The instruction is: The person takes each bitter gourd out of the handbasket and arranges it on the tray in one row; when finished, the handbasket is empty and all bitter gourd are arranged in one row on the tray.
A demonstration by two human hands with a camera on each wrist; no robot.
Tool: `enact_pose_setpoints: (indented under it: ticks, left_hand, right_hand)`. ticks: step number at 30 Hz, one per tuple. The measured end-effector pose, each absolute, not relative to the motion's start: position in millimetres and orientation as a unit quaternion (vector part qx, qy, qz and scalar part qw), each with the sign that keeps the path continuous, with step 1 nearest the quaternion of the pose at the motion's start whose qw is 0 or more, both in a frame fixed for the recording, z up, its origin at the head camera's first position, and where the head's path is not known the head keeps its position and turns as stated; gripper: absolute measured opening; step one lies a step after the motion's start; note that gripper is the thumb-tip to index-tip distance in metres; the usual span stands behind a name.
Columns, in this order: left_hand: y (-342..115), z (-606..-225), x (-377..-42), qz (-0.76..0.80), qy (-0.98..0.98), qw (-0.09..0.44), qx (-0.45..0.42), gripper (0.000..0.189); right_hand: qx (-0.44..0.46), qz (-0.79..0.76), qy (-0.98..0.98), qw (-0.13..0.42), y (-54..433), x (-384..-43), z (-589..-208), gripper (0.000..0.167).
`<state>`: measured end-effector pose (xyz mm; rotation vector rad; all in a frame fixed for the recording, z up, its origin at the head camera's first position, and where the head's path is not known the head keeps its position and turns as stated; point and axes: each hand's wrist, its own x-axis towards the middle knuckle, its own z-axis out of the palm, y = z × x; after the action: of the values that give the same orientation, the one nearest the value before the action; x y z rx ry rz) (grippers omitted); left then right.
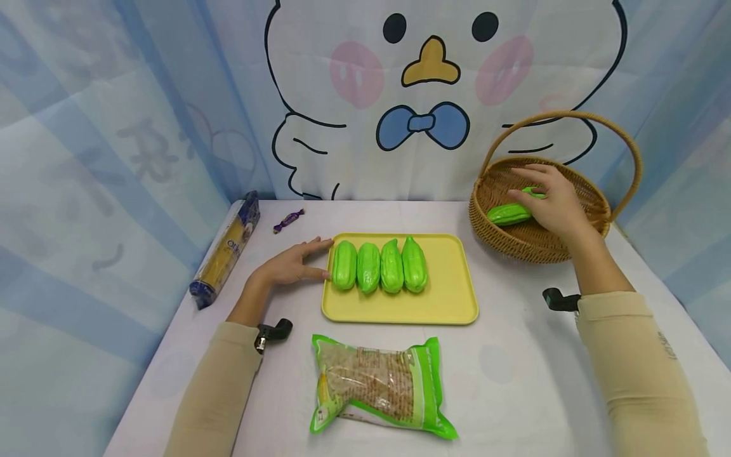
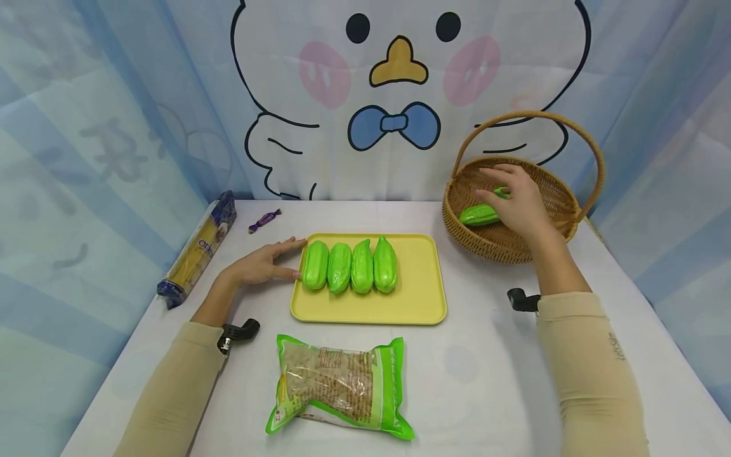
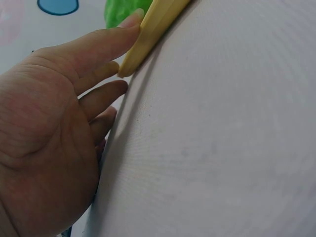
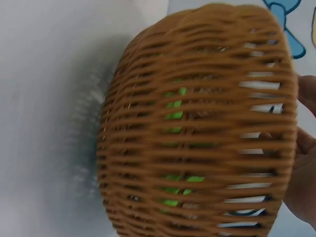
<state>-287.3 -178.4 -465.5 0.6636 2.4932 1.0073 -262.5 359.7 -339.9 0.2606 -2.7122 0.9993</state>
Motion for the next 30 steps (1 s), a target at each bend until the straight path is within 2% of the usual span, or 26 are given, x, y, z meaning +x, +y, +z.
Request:
enact_pose_setpoints:
  ticks: [13, 30]
  left_hand:
    - [-179.0, -463.5, -287.1, 0.352, 0.887, 0.181, 0.239, 0.092]
    - [-178.7, -463.4, -285.8, 0.353, 0.887, 0.187, 0.232, 0.092]
  right_hand:
    - [0.076, 0.273, -0.954, 0.099, 391.3, -281.4, -345.3, 0.052]
    - [0.044, 0.211, -0.976, 0.02, 406.8, -295.3, -353.6, 0.043]
